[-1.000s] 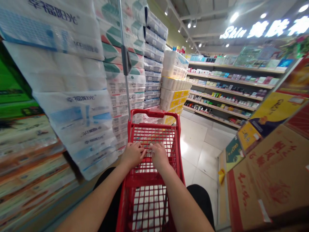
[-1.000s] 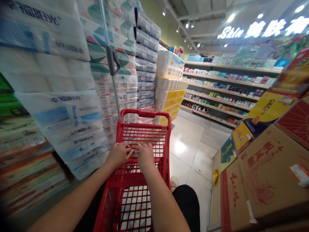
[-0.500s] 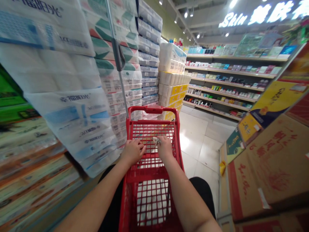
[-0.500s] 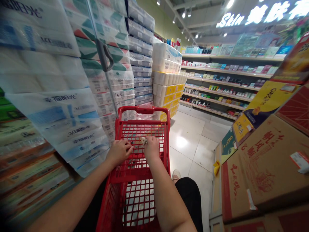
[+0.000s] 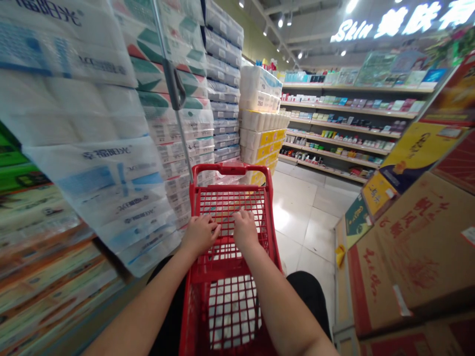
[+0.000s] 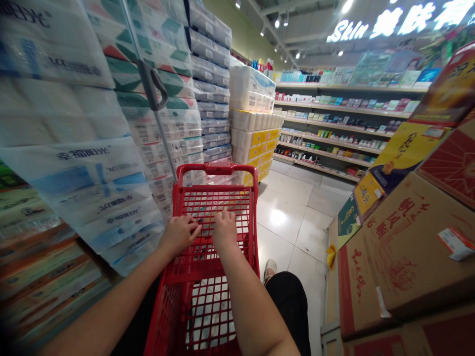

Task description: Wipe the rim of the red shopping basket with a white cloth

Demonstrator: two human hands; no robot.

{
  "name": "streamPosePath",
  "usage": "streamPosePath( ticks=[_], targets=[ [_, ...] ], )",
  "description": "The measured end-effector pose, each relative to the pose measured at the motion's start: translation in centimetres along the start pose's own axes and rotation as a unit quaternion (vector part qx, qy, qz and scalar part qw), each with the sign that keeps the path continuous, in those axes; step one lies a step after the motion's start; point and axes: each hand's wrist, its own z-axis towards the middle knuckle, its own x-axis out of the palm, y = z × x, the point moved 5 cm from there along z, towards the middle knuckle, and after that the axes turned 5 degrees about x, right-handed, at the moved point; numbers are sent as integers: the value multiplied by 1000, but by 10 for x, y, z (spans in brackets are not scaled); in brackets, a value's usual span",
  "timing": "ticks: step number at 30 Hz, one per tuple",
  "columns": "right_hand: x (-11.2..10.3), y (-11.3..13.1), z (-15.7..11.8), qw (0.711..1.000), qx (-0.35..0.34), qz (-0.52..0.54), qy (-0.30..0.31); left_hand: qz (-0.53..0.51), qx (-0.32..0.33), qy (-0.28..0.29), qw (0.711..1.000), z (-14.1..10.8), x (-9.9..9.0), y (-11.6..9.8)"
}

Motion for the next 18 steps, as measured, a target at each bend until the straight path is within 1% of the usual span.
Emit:
streamPosePath(
  ticks=[1, 2, 3, 6, 7, 8, 11, 12, 13, 14, 16, 17, 18],
  targets=[
    [1, 3, 0, 1000, -28, 8, 11, 0, -1, 1, 1000, 0, 0, 0],
    [1, 2, 0, 999, -35, 16, 11, -1, -2, 1, 1000, 0, 0, 0],
    [-1, -2, 1, 1000, -17, 21, -1, -2, -4, 1, 1000, 0, 0, 1],
    [-11, -24, 4, 993, 95, 23, -63, -5, -8, -2, 1000, 0, 0, 1],
    [-11, -26, 4, 992, 107, 24, -70, -4, -8, -2, 1000, 0, 1, 1],
    [-10, -25, 4, 993, 99, 24, -67, -3, -5, -1, 1000, 0, 1, 1],
    [-3, -12, 3, 999, 13, 37, -28, 1, 0, -2, 1000, 0, 1, 2],
    [-3, -12, 3, 999, 1, 45, -20, 1, 0, -3, 1000, -1, 1, 2],
    [-3, -14, 4, 998, 8, 52, -19, 1, -1, -5, 1000, -1, 1, 2],
    [-5, -20, 5, 998, 32, 56, -26, -1, -2, -6, 1000, -1, 1, 2],
    [-11, -35, 8, 992, 103, 50, -56, -5, -2, -8, 1000, -1, 1, 2],
    [-13, -39, 8, 989, 127, 45, -67, -7, -1, -9, 1000, -1, 1, 2],
    [-13, -40, 8, 987, 135, 44, -71, -10, 0, -9, 1000, -1, 1, 2]
  ],
)
